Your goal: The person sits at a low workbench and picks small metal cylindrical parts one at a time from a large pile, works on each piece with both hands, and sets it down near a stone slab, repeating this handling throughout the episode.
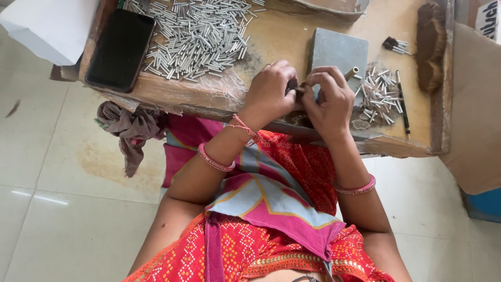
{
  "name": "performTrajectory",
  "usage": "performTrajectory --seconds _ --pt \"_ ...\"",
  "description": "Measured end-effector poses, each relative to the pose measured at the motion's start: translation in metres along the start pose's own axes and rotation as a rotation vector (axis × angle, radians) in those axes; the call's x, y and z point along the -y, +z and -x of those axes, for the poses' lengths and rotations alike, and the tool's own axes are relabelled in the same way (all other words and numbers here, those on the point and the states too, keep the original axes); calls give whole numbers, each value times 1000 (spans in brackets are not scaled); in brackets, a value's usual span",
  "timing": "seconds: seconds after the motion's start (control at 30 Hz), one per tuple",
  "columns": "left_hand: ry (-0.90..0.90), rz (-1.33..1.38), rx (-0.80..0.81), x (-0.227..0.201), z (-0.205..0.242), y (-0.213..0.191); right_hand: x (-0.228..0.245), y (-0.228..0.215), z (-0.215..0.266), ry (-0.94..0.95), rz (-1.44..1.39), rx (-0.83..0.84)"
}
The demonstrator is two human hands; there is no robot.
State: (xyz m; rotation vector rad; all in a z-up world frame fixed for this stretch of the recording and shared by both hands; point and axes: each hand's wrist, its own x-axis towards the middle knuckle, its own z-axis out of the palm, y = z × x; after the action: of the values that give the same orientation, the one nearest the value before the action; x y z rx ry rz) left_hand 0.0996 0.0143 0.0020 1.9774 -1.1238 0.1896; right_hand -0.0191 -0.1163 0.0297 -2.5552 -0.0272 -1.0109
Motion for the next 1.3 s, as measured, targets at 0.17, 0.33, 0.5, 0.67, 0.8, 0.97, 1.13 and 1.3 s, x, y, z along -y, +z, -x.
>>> performTrajectory --seconds 0.17,0.33,0.5,0.67,0.8,0.97,1.13,1.3 --pt "-83 85 32 -14 -3 -13 3 -18 24 61 -295 -46" --pt "41 -197 -249 -23 -4 3 34 -26 42 -29 -16 92" --pt "-208 800 -224 -17 -9 46 38 -33 44 -39 1 123" --pt "-334 1156 -278 -23 -4 35 30 -13 63 -59 12 41" --pt "46 491 -168 -39 14 -6 30 -12 66 -31 -49 -87" --pt "368 463 198 -68 24 -56 -3 -26 70 344 -692 14" --pt "366 472 129 -74 32 -58 -16 -42 63 767 -1420 292" --pt "221 533 3 -75 37 -44 -6 -45 71 593 -1229 354"
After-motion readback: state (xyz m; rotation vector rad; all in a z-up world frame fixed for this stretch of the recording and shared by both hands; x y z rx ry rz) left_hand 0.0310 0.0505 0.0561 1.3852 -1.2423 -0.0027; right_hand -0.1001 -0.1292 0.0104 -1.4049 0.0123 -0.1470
